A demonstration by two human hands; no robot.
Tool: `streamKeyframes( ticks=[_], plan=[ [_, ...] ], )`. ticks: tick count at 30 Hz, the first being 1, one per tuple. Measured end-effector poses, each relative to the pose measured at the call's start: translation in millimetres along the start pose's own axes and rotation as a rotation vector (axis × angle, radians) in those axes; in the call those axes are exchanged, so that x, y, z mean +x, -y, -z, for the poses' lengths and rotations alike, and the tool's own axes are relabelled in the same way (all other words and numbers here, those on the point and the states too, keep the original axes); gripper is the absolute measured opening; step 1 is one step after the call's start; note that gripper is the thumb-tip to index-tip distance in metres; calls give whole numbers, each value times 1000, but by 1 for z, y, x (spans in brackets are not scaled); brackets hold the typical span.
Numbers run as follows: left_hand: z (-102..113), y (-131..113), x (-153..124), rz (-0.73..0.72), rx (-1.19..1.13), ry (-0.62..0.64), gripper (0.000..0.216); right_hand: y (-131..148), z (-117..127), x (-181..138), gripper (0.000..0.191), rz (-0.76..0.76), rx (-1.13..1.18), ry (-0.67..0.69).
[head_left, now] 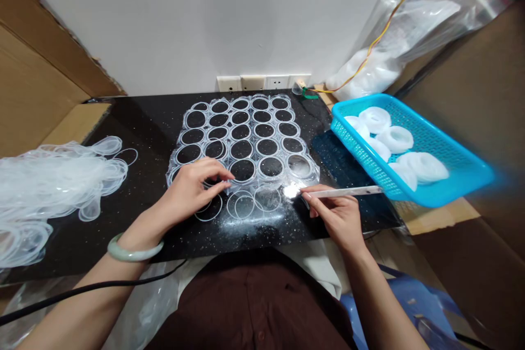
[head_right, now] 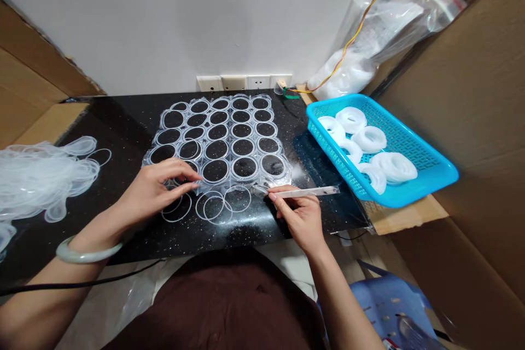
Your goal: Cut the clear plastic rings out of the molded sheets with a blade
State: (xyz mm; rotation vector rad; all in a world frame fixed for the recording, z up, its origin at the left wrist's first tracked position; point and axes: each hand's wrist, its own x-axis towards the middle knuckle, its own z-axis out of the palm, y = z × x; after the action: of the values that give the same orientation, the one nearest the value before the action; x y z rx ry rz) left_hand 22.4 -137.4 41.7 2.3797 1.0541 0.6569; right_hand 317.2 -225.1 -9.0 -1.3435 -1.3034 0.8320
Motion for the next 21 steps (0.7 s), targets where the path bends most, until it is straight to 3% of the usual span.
streamKeyframes(
  ticks=[6,9,15,21],
  plan=[
    [-30,-24,-31,-156,42,169,14,2,-1,0,16,-3,-19,7],
    [-43,-38,-32,-176,114,199,10,2,-1,1,18,-8,-16,0],
    [-46,-48,-24,-142,129,287,15,1,-1,1,16,-17,25,2],
    [-56,-51,-26,-120,21,226,10,1,-2,1,18,-37,56,0]
  ],
)
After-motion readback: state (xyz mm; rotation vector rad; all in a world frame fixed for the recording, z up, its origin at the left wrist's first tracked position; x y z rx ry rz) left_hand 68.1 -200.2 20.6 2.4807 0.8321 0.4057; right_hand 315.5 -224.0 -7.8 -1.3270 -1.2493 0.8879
